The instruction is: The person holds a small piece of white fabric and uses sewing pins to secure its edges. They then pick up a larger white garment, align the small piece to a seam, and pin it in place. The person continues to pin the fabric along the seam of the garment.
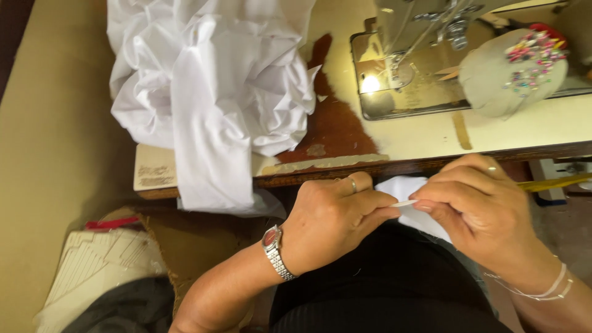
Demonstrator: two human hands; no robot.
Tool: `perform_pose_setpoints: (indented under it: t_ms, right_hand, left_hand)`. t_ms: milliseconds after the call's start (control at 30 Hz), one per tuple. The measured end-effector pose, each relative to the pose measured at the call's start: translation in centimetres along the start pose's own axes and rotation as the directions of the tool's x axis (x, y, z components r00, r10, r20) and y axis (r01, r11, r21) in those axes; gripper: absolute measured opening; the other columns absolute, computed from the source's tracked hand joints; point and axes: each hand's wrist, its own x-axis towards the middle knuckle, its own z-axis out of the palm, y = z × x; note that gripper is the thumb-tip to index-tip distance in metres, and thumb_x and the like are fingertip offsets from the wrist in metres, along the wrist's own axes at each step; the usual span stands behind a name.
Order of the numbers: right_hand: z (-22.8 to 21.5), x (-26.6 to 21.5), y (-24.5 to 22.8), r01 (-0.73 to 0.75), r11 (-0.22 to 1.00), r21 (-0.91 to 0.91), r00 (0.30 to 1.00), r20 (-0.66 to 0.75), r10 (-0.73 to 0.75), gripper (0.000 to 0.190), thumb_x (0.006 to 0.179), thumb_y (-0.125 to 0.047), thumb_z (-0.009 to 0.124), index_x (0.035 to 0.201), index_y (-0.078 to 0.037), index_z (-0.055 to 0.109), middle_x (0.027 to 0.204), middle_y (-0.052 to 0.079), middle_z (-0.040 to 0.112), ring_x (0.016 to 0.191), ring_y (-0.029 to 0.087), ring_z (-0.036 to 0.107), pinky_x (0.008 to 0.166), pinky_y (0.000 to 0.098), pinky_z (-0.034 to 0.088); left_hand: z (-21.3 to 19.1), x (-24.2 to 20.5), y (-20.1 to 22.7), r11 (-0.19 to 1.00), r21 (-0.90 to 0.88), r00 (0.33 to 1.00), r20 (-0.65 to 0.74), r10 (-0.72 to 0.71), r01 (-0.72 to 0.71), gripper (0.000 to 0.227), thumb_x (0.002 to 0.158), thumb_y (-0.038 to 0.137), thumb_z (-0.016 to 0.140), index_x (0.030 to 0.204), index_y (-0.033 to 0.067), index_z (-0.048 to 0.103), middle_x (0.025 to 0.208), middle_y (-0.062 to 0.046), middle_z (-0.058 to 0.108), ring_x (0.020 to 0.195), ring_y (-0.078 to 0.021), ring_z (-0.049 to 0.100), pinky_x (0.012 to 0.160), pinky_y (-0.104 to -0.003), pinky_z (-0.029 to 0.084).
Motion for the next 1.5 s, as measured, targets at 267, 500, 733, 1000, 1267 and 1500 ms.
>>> perform_pose_setpoints:
  t_ms: [267,500,733,1000,1267,1500]
  right_hand:
    - [-1.4,-1.9,3.1,-0.161,0.978,0.130,0.986,0.057,0.154,0.013,0.094,-0.026,0.067,0.085,-0.019,0.072,0.074,-0.007,0.065,0.071,0.015,0.055,0.071,0.0303,0.040]
    - [-3.6,-2.8,7.7,-0.354,0.927,0.127,0.935,0.076,0.346,0.012,0.090,-0.023,0.072,0.082,-0.015,0.075,0.062,-0.002,0.065,0.062,0.017,0.062,0.071,0.0332,0.048]
    - [-1.5,-3.9,10.1,-0.468,0.883,-0.047,0.880,0.071,0.470,0.008,0.087,-0.017,0.075,0.094,-0.013,0.075,0.078,0.004,0.075,0.080,0.027,0.074,0.078,0.0398,0.054]
    - [5.1,3.9,14.2,-0.132,0.794,-0.594,0.982,-0.185,0.026,0.005,0.099,-0.016,0.064,0.097,-0.018,0.067,0.085,0.000,0.063,0.084,0.023,0.066,0.074,0.0339,0.053]
    - [11.3,7.3,21.2,-0.085,0.680,-0.729,0.994,-0.104,0.012,0.014,0.082,-0.002,0.064,0.077,-0.012,0.072,0.069,0.009,0.070,0.067,0.030,0.068,0.072,0.0444,0.046]
    - [12.7,6.8,21.2,0.013,0.612,-0.791,0.990,-0.075,-0.119,0.016,0.074,0.004,0.062,0.064,-0.008,0.059,0.057,0.009,0.051,0.052,0.029,0.056,0.057,0.0427,0.042]
  left_hand:
    - [4.2,2.4,-1.6,0.969,-0.230,0.986,0.157,-0.053,0.089,0.009,0.098,0.022,0.071,0.103,0.0177,0.078,0.068,0.003,0.054,0.053,-0.0134,0.049,0.051,-0.028,0.039]
    - [9.8,7.1,-2.7,0.812,-0.424,0.908,0.299,-0.294,0.402,0.009,0.091,0.018,0.076,0.094,0.0106,0.081,0.076,-0.004,0.074,0.063,-0.0112,0.064,0.056,-0.025,0.051]
    - [13.1,7.1,-4.9,0.763,-0.143,0.717,0.485,-0.501,0.631,0.017,0.089,0.026,0.073,0.096,0.0127,0.082,0.079,-0.011,0.076,0.077,-0.0299,0.075,0.063,-0.036,0.058]
    - [13.3,7.3,-4.6,0.767,-0.092,0.696,0.499,-0.517,0.636,0.019,0.090,0.025,0.071,0.099,0.0110,0.081,0.084,-0.013,0.078,0.084,-0.0347,0.075,0.070,-0.039,0.060]
    - [12.2,7.4,-3.9,0.759,-0.087,0.689,0.495,-0.529,0.645,0.018,0.089,0.025,0.071,0.099,0.0139,0.082,0.091,-0.011,0.080,0.091,-0.0346,0.075,0.072,-0.040,0.061]
    - [11.9,7.2,-4.1,0.748,-0.107,0.695,0.474,-0.540,0.655,0.017,0.089,0.023,0.072,0.098,0.0133,0.083,0.091,-0.012,0.081,0.090,-0.0335,0.076,0.071,-0.038,0.061]
